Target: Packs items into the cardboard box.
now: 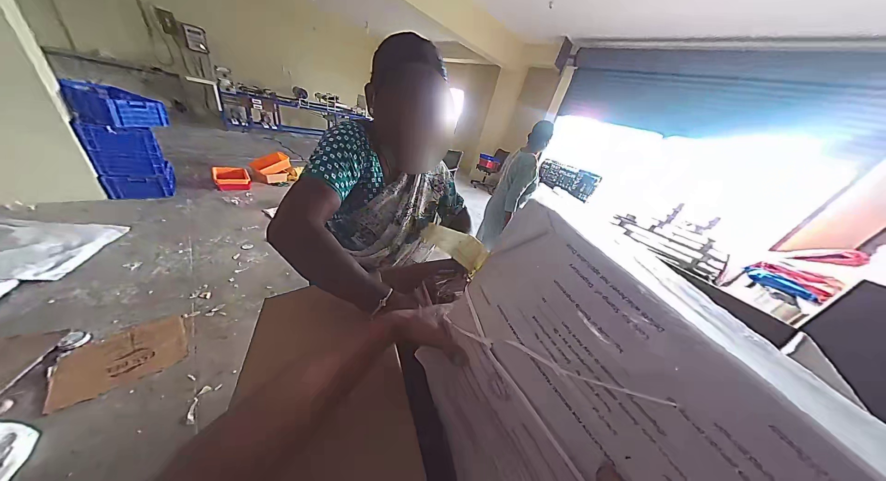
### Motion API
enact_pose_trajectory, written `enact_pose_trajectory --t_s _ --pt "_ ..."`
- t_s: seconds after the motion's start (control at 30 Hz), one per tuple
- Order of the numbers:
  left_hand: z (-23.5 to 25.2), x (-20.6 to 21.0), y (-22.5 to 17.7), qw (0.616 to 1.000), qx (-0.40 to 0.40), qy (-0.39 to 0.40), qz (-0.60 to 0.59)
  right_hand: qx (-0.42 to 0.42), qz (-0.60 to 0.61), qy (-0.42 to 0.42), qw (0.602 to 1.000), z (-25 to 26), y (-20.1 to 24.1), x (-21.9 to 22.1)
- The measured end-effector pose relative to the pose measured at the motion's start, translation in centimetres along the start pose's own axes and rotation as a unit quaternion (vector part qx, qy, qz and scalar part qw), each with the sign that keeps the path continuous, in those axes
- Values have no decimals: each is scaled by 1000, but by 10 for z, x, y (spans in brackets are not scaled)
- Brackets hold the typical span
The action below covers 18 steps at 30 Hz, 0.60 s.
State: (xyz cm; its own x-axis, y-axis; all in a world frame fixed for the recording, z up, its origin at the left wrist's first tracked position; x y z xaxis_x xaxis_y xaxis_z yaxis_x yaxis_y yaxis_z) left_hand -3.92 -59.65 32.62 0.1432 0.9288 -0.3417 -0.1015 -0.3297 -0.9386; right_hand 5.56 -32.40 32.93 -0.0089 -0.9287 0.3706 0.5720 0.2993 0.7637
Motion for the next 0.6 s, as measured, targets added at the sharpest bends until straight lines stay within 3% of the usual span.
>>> enact_pose_trajectory --t_s 0.17,0.27,0.4,0.6 --pt "24 10 30 992 115 -37 -24 18 -63 -102 993 8 0 3" --pt "28 10 28 995 92 -31 -37 22 -128 -155 979 25 9 13" --pt "31 5 30 995 69 72 -26 45 -197 -203 958 42 9 22" --pt "36 -9 41 975 90 204 -12 48 -197 -229 952 39 -12 19"
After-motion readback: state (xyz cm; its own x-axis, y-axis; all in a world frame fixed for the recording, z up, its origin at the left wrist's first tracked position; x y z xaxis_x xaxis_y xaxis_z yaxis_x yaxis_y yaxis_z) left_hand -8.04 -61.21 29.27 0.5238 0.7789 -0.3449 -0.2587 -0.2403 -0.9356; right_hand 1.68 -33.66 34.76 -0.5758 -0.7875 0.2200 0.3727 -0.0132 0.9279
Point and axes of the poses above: each hand's wrist, its own z-axis towards the middle knuckle, its own x-axis out of the palm, y = z × x, the point moved 2 cm from there along z, towards the middle knuckle, and after that the axes turned 12 degrees about -y, right-handed, at the moved point
